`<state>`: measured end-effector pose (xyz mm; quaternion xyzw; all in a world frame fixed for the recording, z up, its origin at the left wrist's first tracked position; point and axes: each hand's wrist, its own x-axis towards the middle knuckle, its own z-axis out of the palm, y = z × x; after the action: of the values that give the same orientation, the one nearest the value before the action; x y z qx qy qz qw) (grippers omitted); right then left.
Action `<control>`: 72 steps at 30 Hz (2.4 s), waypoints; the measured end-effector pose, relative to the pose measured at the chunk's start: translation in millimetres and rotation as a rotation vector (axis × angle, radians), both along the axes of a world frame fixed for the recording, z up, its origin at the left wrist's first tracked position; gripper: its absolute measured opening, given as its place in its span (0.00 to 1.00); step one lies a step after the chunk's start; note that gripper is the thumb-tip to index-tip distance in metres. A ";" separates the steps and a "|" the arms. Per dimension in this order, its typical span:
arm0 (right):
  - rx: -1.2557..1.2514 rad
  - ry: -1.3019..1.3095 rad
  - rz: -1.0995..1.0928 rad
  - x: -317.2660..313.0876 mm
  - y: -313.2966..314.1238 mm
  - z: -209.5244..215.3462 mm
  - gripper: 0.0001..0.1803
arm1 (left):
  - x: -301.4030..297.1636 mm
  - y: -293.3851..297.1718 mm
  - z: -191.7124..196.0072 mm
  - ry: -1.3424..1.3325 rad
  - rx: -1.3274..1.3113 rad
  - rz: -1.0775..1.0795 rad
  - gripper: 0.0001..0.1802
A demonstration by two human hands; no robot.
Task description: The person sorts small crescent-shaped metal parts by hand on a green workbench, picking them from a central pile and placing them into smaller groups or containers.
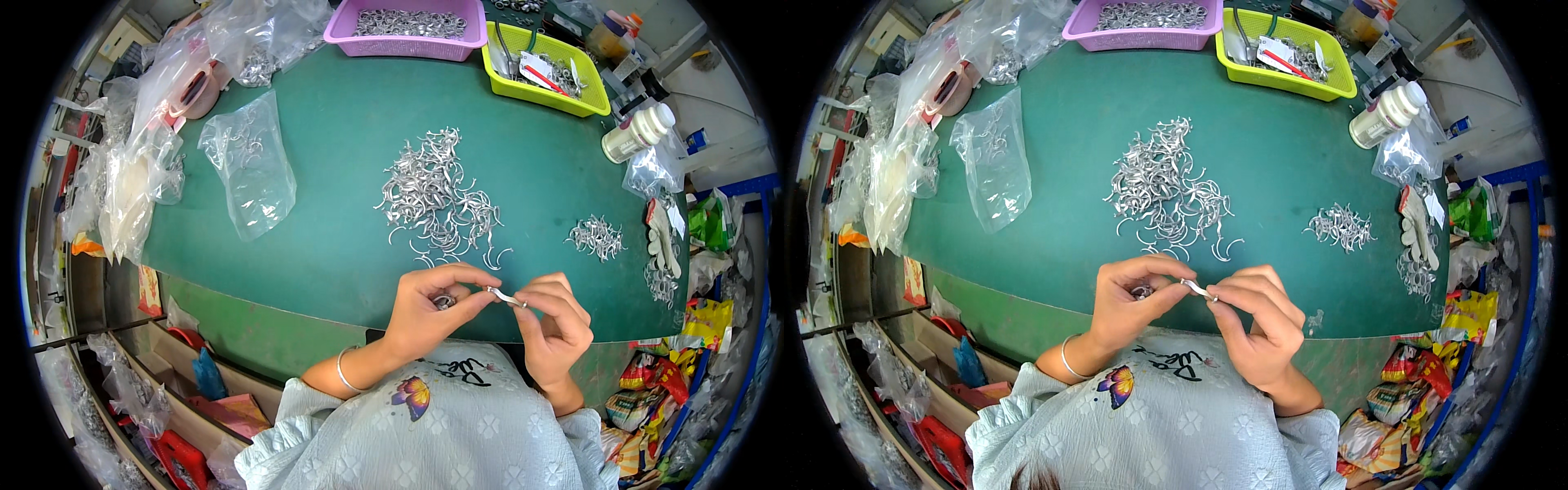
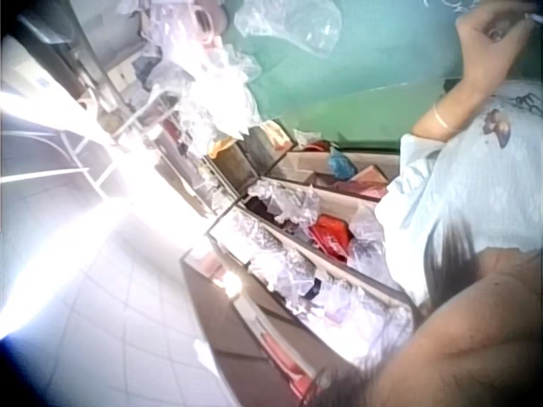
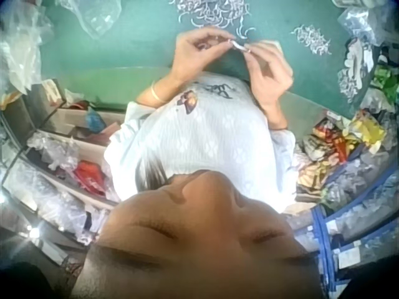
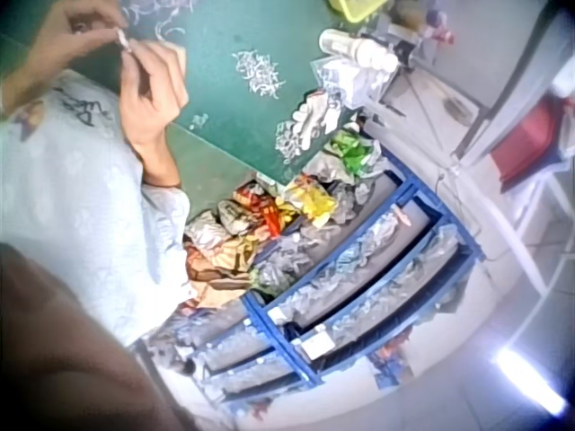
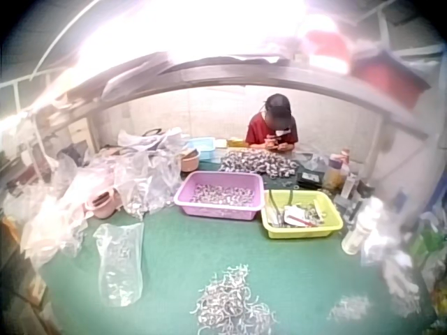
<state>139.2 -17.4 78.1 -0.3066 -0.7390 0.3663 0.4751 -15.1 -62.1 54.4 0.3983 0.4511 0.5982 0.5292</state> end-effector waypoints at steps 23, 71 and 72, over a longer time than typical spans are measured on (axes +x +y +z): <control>0.282 -0.716 -0.745 100.5 86.7 -92.3 0.06 | -4.0 11.3 -46.5 -0.111 -0.342 0.150 0.10; 0.255 -0.476 -0.085 92.2 59.3 -98.8 0.20 | -49.3 -136.5 47.1 -0.575 0.829 -0.510 0.09; 0.264 -0.479 0.004 73.0 53.2 -92.1 0.23 | -33.7 -129.6 36.5 -0.644 0.688 -0.382 0.09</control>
<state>212.2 35.9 -14.0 -0.3185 -0.8723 0.1849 0.3216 -48.8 -191.7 90.8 0.4200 -0.0391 0.6973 0.5795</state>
